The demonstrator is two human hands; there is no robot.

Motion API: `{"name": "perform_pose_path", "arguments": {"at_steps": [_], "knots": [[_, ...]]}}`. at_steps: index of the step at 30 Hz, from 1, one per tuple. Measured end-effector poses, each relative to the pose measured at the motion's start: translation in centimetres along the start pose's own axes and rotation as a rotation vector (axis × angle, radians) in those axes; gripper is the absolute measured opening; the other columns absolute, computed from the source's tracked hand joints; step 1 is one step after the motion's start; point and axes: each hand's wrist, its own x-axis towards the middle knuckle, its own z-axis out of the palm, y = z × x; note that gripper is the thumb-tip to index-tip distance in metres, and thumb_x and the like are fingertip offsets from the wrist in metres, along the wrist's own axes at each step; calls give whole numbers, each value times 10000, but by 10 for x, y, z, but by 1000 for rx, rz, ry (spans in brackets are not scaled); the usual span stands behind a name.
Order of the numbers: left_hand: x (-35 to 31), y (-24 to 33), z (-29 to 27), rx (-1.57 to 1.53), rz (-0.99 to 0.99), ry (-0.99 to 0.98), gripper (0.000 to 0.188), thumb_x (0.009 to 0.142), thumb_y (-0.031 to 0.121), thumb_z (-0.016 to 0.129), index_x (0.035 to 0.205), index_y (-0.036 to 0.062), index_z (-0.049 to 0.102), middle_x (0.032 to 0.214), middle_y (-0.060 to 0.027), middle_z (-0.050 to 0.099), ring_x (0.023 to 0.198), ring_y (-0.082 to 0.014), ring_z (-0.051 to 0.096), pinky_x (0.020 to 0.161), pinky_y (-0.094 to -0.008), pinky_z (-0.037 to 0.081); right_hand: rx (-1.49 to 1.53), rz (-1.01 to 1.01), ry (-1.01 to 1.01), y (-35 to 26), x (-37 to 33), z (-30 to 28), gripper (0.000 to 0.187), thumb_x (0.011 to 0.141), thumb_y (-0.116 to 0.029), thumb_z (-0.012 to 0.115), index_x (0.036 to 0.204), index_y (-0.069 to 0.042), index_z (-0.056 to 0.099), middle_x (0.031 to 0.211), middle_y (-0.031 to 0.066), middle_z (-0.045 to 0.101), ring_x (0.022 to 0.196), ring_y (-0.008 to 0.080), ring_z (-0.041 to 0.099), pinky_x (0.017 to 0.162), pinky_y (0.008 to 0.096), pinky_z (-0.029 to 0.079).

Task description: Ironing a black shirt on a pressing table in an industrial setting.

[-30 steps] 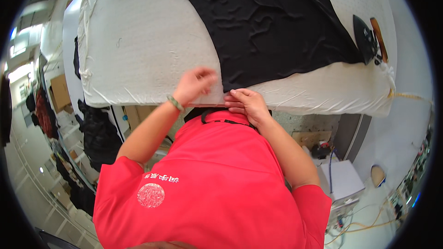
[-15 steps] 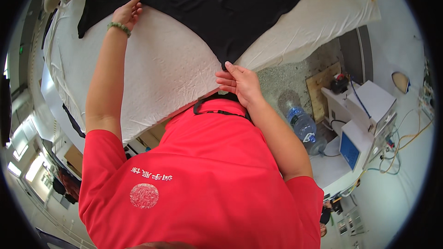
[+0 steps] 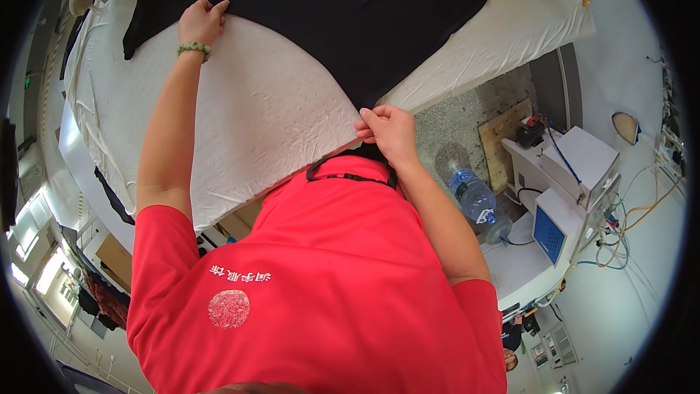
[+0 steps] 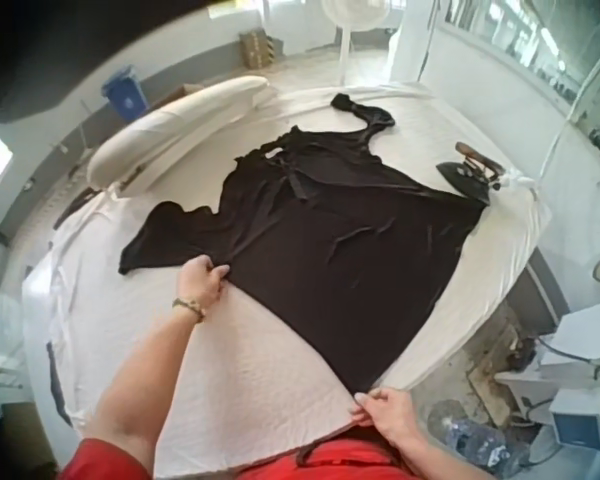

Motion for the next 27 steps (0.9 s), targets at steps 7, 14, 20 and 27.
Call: {"name": "perform_pose_path", "arguments": {"at_steps": [7,14,20,27], "knots": [[-21,17,9,319,-8,304,231,891,270,784,932,62,691,966,-106,756,825,-284,706,741,-417,546,-102,53,8,-11,4,0,244,980,-197,722,910,32,674,801,119,752,627,146,711,564,267,569],[-130,63,107,315,811,276,510,887,279,750,1355,118,628,1505,-120,534,1438,-319,453,1198,-511,314,-622,8,-164,-48,0,-18,301,980,-262,727,862,8,663,703,95,718,576,128,681,527,271,533],[-204,78,134,303,577,59,762,949,460,647,1561,63,425,1666,-135,329,1563,-330,255,1263,-552,152,-895,-478,33,-102,32,-96,219,999,-256,696,958,-41,707,680,59,693,614,126,659,596,287,515],[-271,92,161,321,425,55,810,928,444,682,1573,42,404,1671,-143,324,1560,-345,264,1262,-555,161,-1169,-1262,581,-292,182,-271,381,991,-305,691,1278,-58,654,1217,153,699,1080,293,682,934,387,535]]}}
